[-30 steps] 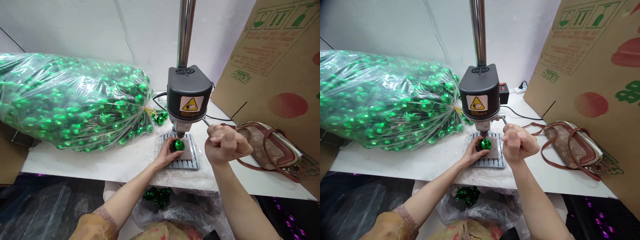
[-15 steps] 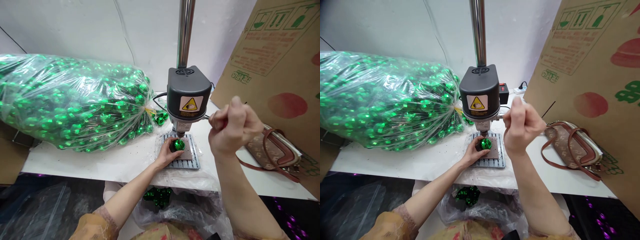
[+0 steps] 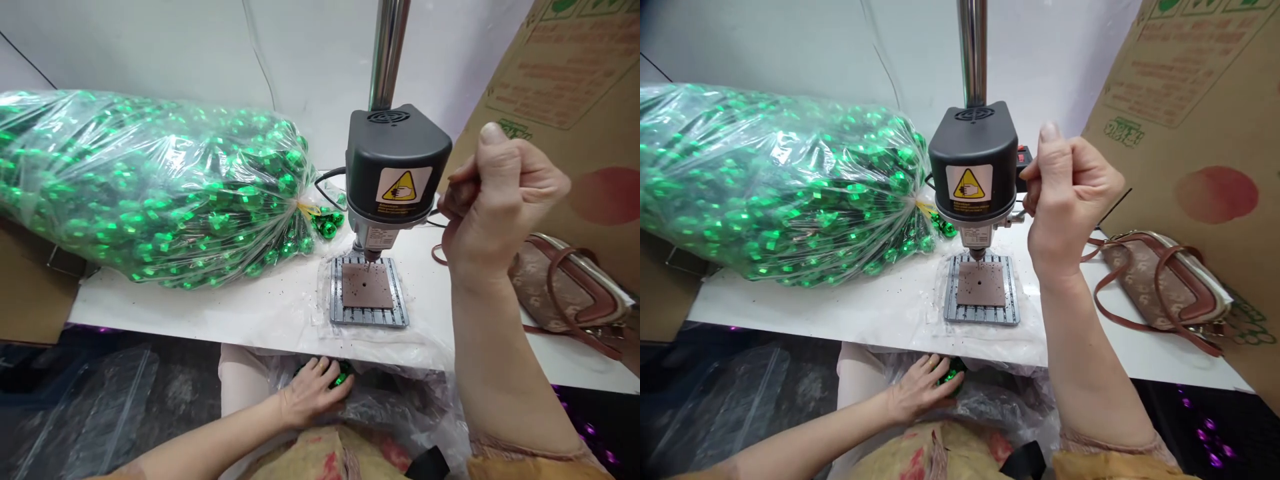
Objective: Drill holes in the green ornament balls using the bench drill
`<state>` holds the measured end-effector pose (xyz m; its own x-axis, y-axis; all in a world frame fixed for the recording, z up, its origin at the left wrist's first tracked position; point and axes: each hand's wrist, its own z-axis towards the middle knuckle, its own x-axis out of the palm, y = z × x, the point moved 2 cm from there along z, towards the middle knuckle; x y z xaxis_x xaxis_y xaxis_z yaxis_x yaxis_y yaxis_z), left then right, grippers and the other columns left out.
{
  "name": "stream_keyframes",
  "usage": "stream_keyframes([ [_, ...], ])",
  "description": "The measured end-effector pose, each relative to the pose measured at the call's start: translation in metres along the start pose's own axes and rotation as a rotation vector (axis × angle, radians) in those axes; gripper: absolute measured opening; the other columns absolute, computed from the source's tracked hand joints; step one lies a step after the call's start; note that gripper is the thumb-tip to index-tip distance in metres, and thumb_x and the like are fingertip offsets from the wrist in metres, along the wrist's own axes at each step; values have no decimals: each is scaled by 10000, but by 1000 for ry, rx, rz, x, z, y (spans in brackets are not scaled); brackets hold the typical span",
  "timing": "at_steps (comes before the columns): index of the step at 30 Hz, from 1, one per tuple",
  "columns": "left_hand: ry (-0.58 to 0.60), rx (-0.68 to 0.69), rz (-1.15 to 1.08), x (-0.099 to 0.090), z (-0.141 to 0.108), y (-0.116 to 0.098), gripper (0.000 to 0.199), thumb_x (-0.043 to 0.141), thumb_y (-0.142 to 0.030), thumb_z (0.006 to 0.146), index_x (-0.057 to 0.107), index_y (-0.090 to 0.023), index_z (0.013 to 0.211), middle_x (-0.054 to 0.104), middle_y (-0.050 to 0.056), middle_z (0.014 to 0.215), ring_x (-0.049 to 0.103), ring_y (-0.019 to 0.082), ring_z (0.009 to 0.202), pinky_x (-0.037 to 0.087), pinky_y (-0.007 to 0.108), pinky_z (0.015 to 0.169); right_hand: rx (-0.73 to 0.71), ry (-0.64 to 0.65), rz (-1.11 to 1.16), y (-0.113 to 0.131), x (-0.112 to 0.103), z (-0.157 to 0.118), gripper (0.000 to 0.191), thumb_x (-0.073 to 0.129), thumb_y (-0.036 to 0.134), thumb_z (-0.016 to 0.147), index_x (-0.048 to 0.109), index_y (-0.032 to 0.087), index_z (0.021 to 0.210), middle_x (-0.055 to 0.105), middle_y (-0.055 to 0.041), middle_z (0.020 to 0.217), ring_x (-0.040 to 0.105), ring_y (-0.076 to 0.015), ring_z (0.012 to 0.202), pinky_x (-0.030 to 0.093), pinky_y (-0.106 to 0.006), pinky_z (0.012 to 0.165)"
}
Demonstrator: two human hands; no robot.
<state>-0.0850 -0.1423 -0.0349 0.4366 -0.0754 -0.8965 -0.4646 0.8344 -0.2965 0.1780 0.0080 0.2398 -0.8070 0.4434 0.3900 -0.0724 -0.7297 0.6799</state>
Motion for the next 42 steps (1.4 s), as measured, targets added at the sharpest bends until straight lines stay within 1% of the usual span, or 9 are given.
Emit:
stream_keyframes([
  [3, -125, 146, 71, -5, -4, 9, 468, 737, -441, 921, 640, -292, 1353, 739, 101, 1015, 656, 243, 804, 513, 334, 671, -12, -3, -17, -1, 0, 0, 383, 633, 279, 920, 549, 199, 555, 387, 86, 419, 334, -18, 356, 216, -237, 389],
  [5, -275, 158, 51, -19, 22, 31, 341, 650, -276, 963, 665, -272, 1303, 722, 98, 970, 632, 233, 786, 508, 339, 679, -23, -6, -20, -1, -1, -1, 382, 639, 282, 922, 556, 198, 558, 388, 85, 421, 336, -18, 358, 211, -243, 389],
  [12, -302, -472, -10, -72, 208, 174, 303, 609, -27, 857, 719, -212, 1072, 670, 150, 1156, 577, 356, 1257, 463, 502, 1101, -48, -12, -15, 0, 0, -3, 379, 631, 264, 938, 559, 200, 572, 393, 85, 429, 332, -24, 359, 217, -248, 385],
  [16, -300, -617, -67, -79, 257, 211, 386, 767, 31, 688, 700, -171, 1010, 683, 169, 1183, 518, 433, 1352, 312, 613, 1224, -50, -12, -26, 0, -1, -4, 376, 639, 285, 931, 572, 198, 571, 402, 85, 421, 333, -21, 354, 226, -249, 384],
  [20, -392, -601, -202, -79, 255, 207, 389, 851, -91, 692, 679, -190, 1026, 716, 120, 1111, 621, 365, 1225, 426, 535, 1159, -39, -11, -18, -1, -3, -4, 372, 658, 295, 921, 582, 195, 571, 413, 77, 426, 340, -25, 366, 246, -253, 387],
  [24, -619, -702, -917, -74, 226, 179, 389, 855, -292, 742, 611, -202, 1031, 715, 43, 963, 702, 233, 948, 570, 442, 969, -56, -4, -1, -3, -3, -4, 374, 658, 303, 927, 584, 192, 578, 413, 78, 438, 342, -23, 372, 248, -241, 391],
  [29, -527, -757, -1599, -64, 186, 130, 446, 865, -402, 756, 635, -186, 1070, 750, 66, 1038, 735, 224, 962, 609, 438, 940, -82, 0, -14, -5, -3, -3, 409, 634, 330, 958, 571, 183, 582, 396, 88, 443, 345, -5, 379, 254, -203, 407],
  [37, -664, -763, -1314, -42, 168, 107, 550, 985, -348, 612, 642, -197, 1015, 740, 9, 936, 692, 163, 884, 519, 304, 853, -47, 7, -1, -2, -1, -4, 418, 619, 291, 960, 539, 181, 565, 364, 96, 432, 346, -2, 378, 247, -186, 408],
  [42, -562, -680, -1136, -33, 174, 109, 549, 992, -397, 613, 660, -194, 999, 746, 45, 1013, 688, 196, 980, 503, 345, 933, -50, 7, -9, -3, -2, -4, 407, 634, 320, 948, 550, 184, 574, 394, 93, 435, 353, -8, 386, 259, -197, 427],
])
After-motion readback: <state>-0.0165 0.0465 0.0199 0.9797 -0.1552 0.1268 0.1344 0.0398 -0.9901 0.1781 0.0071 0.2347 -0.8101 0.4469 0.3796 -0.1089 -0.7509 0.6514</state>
